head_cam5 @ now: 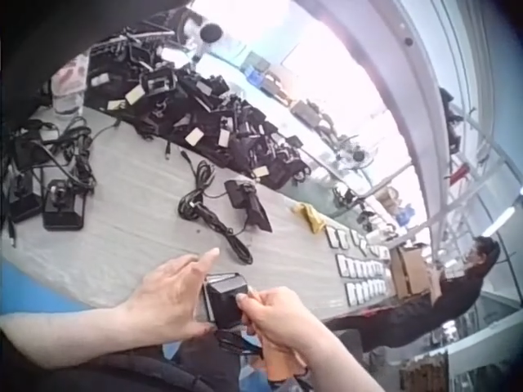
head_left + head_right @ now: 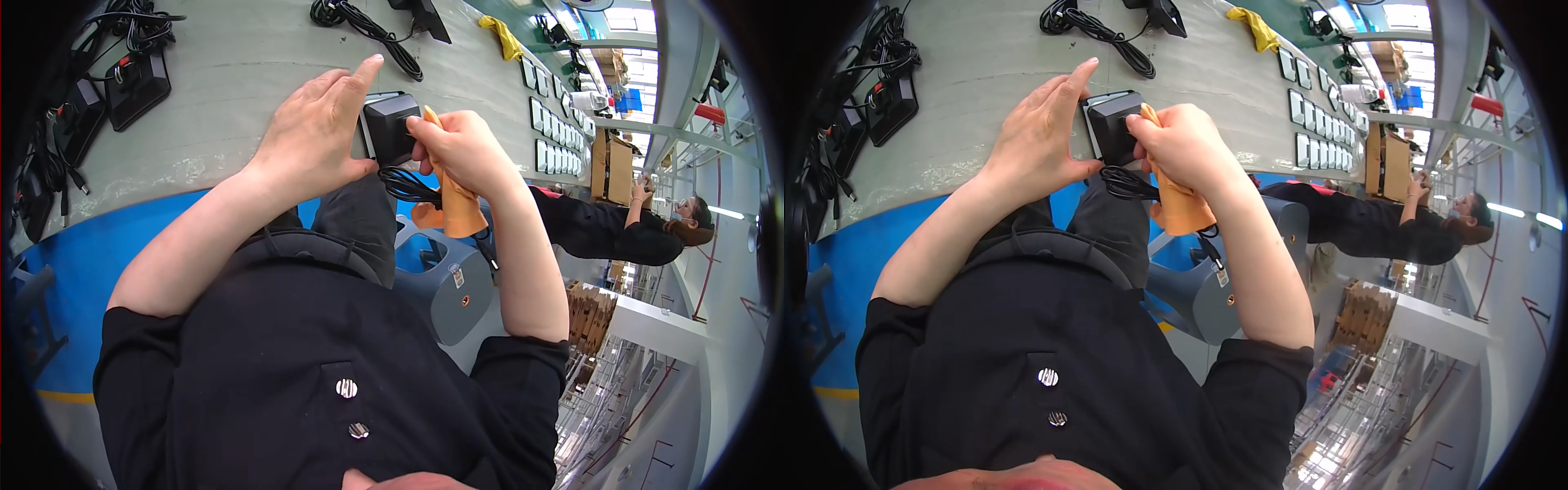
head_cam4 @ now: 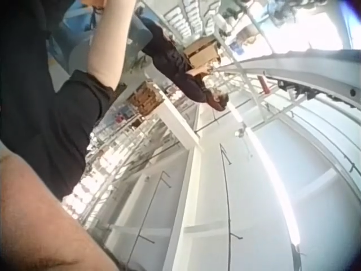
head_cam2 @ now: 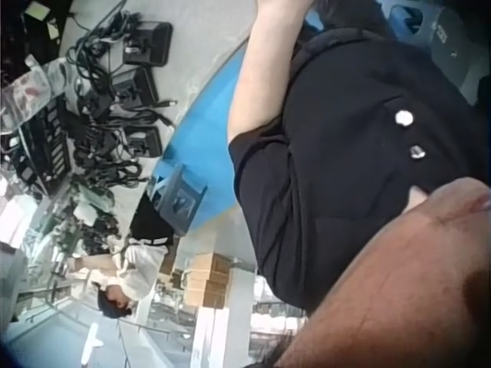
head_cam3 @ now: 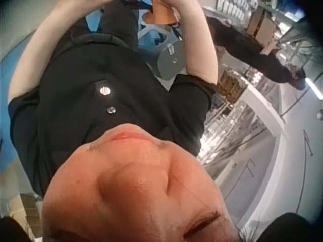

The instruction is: Cleaning and inspecting small LED light panels at a factory workbench.

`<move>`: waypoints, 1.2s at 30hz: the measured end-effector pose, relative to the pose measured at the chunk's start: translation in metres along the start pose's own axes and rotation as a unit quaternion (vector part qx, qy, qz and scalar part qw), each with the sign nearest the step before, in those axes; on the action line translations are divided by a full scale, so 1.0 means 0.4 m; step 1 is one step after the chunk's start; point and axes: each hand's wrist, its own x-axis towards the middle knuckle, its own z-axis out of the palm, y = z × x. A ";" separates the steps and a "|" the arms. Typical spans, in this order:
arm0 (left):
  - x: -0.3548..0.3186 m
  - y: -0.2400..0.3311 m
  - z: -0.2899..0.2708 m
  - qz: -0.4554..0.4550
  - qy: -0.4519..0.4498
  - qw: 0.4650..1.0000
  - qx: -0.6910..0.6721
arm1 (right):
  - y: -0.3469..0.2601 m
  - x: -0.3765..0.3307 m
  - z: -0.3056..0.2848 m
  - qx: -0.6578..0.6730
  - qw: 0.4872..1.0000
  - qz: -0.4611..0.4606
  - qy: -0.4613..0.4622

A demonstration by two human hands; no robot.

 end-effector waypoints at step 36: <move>0.042 0.037 0.001 0.075 -0.068 0.984 0.149 | 0.171 -0.035 0.050 -0.140 0.949 -0.251 0.128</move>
